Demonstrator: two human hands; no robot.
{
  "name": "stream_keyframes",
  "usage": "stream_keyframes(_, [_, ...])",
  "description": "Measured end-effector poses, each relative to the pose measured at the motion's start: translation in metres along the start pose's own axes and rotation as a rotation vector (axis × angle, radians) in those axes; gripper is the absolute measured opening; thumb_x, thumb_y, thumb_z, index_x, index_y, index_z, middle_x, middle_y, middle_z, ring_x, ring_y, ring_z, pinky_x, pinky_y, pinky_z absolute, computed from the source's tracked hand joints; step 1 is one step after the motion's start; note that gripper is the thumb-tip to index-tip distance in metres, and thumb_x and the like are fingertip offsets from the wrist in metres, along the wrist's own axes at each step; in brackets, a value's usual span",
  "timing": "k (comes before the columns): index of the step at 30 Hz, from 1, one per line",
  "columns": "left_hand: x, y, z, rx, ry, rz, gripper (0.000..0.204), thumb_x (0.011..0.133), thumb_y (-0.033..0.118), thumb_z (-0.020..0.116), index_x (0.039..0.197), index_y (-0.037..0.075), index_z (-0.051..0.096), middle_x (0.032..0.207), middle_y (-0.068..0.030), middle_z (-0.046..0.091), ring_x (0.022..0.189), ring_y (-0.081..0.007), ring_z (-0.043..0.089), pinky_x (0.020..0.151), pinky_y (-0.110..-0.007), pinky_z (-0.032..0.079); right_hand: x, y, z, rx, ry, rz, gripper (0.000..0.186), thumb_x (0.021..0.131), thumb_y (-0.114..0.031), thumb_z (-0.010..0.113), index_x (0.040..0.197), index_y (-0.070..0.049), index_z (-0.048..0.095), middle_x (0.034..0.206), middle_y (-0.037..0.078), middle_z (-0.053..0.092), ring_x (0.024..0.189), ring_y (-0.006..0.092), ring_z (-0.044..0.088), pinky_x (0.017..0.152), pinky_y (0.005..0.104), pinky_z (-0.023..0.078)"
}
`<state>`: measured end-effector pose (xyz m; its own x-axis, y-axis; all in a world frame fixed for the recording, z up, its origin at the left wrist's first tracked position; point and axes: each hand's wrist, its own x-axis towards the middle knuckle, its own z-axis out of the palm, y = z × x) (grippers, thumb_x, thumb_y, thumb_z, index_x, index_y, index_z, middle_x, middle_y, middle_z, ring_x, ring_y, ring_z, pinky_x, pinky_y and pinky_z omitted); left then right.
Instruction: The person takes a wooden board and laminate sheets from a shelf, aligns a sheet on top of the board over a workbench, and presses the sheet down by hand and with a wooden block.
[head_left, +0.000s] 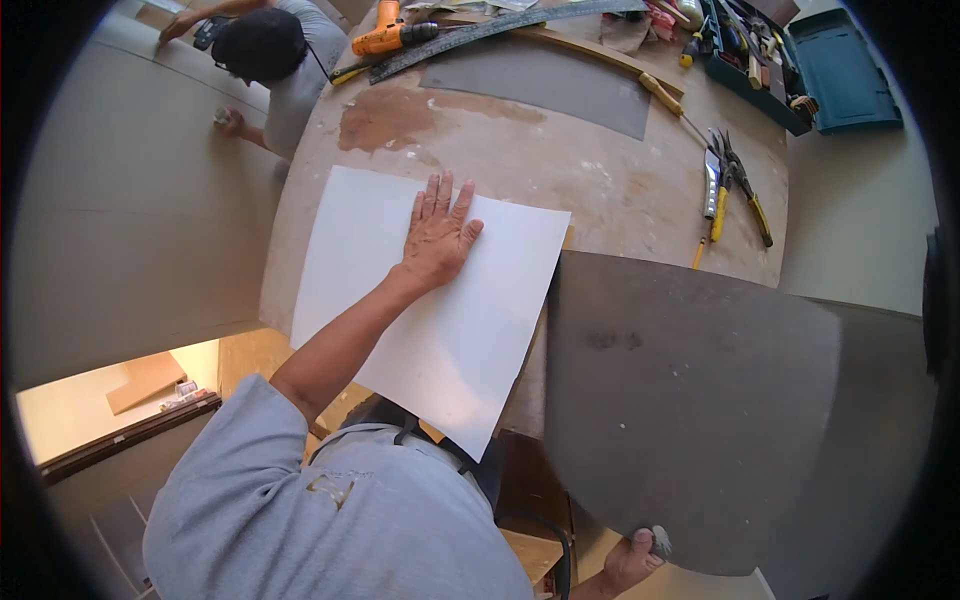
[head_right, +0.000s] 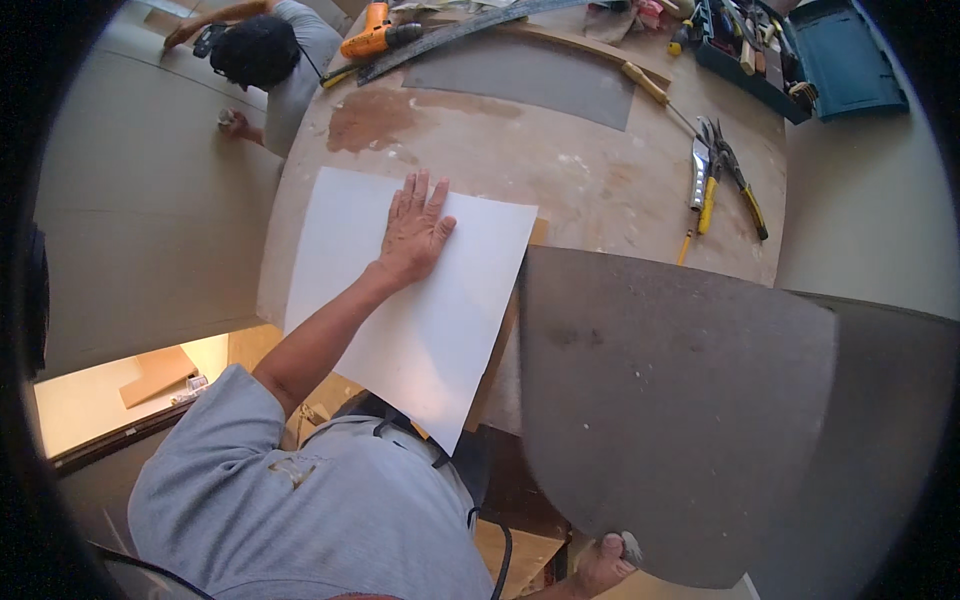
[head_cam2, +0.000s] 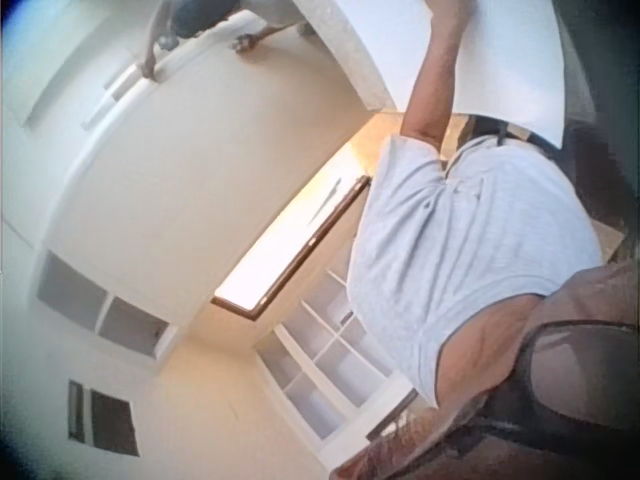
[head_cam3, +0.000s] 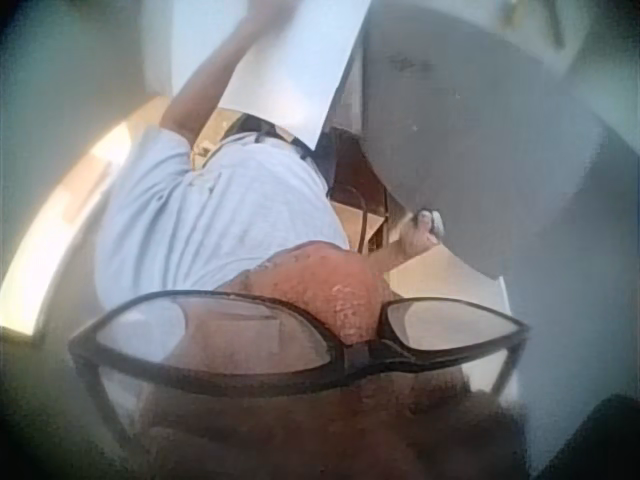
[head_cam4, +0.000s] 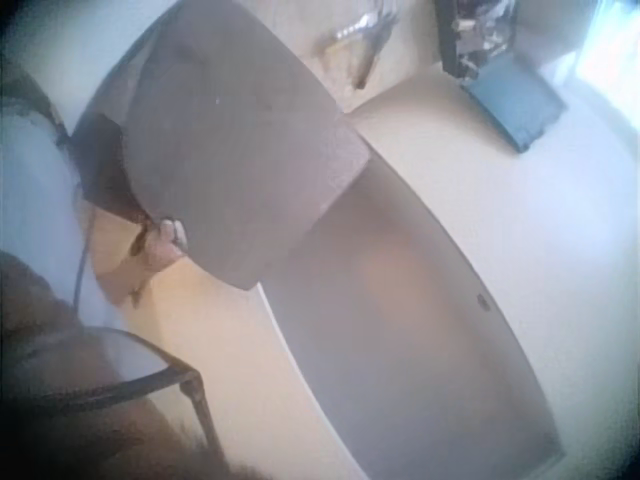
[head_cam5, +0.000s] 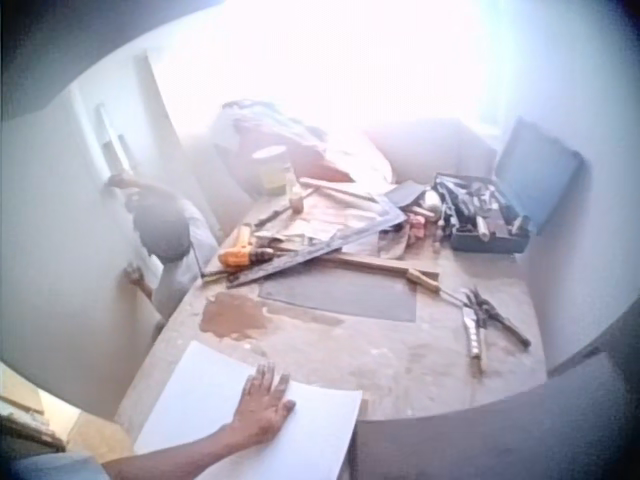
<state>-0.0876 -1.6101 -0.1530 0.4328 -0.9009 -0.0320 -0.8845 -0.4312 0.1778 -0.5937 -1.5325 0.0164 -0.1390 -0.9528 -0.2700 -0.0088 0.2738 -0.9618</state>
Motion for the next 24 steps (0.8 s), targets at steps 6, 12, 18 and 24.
stream_keyframes(6, [0.017,0.004,-0.012,-0.099,0.102,0.081,0.05,0.103,0.04,0.048,0.14,0.005,0.048,0.143,-0.0212,0.042,0.141,-0.0398,0.032,0.121,-0.05,0.018,0.029,0.018,-0.062,0.071,-0.003,-0.151,0.044,0.089,-0.01,0.073,0.128,0.002,0.058,0.131,0.015,0.061,0.119,0.0281,0.059,0.109,0.0462,0.046])
stream_keyframes(12, [0.036,0.014,-0.013,-0.221,0.213,0.164,0.024,0.098,0.027,0.059,0.11,0.006,0.058,0.111,-0.0157,0.054,0.112,-0.0369,0.048,0.102,-0.049,0.034,0.049,-0.006,-0.098,-0.414,-0.021,-0.211,0.025,0.096,-0.019,0.062,0.115,-0.004,0.06,0.119,0.012,0.064,0.103,0.0268,0.059,0.09,0.0463,0.045])
stream_keyframes(18, [0.045,0.018,-0.015,-0.229,0.196,0.202,0.014,0.097,0.02,0.06,0.096,0.007,0.061,0.1,-0.013,0.055,0.1,-0.033,0.052,0.093,-0.046,0.04,0.066,-0.023,-0.108,-0.858,-0.116,-0.128,0.019,0.099,-0.026,0.056,0.086,-0.012,0.06,0.094,0.008,0.068,0.085,0.0211,0.061,0.071,0.0408,0.045])
stream_keyframes(24, [0.058,0.02,-0.015,-0.213,0.267,0.222,0.013,0.094,0.018,0.065,0.094,0.006,0.062,0.099,-0.0129,0.057,0.099,-0.0337,0.054,0.089,-0.044,0.045,0.095,-0.003,-0.098,0.062,-0.073,-0.035,0.042,0.092,-0.017,0.069,0.127,-0.001,0.053,0.132,0.016,0.057,0.122,0.0311,0.054,0.107,0.0497,0.038])
